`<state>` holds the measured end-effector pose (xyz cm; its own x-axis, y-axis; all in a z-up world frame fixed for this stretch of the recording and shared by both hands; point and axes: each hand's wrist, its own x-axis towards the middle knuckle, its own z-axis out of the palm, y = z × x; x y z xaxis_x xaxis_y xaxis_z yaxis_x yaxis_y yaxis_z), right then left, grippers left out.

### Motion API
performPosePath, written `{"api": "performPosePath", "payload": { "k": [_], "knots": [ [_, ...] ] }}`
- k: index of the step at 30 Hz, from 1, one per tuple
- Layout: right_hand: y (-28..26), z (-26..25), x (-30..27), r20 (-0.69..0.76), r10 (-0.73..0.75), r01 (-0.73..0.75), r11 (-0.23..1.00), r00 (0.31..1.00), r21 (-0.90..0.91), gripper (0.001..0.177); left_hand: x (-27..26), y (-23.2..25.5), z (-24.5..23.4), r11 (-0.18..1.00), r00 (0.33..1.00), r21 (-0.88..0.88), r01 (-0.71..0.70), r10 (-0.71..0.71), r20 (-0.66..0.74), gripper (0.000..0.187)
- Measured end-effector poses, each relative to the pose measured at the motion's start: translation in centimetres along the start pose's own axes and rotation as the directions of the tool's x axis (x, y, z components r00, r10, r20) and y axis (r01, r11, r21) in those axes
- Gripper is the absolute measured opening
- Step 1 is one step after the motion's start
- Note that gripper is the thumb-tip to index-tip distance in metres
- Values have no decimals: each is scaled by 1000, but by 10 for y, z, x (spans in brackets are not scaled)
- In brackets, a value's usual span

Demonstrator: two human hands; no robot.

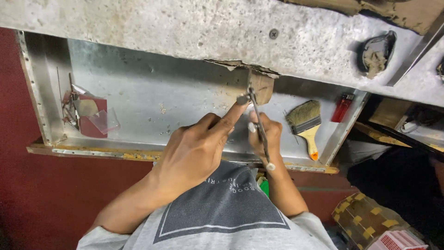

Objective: Using a jeweler's saw to cut a small piece of metal on a bench pin, occasionally using pliers for positioning.

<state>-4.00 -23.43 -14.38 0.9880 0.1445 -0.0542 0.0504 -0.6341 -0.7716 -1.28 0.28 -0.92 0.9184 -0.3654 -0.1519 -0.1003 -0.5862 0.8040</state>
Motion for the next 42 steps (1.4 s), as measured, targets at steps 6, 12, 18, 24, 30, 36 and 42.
{"api": "performPosePath", "payload": {
  "k": [6,12,18,24,30,36,42],
  "knots": [
    [0,5,33,-79,-257,252,966,963,-62,25,-1,2,-1,1000,1000,22,16,-16,9,58],
    [7,11,23,-123,-253,238,963,960,-124,26,1,1,-1,998,997,26,51,-52,49,63],
    [-6,-3,13,-10,12,-11,999,1000,31,45,2,1,-1,997,999,79,15,-19,47,60],
    [-7,9,49,-112,-325,324,946,939,-24,35,2,2,-3,997,998,73,13,-17,52,64],
    [-10,-4,4,-28,53,-53,999,998,2,46,3,-1,-5,999,999,-40,2,-1,44,60],
    [-2,5,43,-74,-203,199,979,976,-54,40,1,2,-3,998,994,25,58,-60,86,63],
    [18,12,1,-107,-97,94,995,990,-33,12,1,-2,-1,999,998,26,36,-37,42,59]
  ]
}}
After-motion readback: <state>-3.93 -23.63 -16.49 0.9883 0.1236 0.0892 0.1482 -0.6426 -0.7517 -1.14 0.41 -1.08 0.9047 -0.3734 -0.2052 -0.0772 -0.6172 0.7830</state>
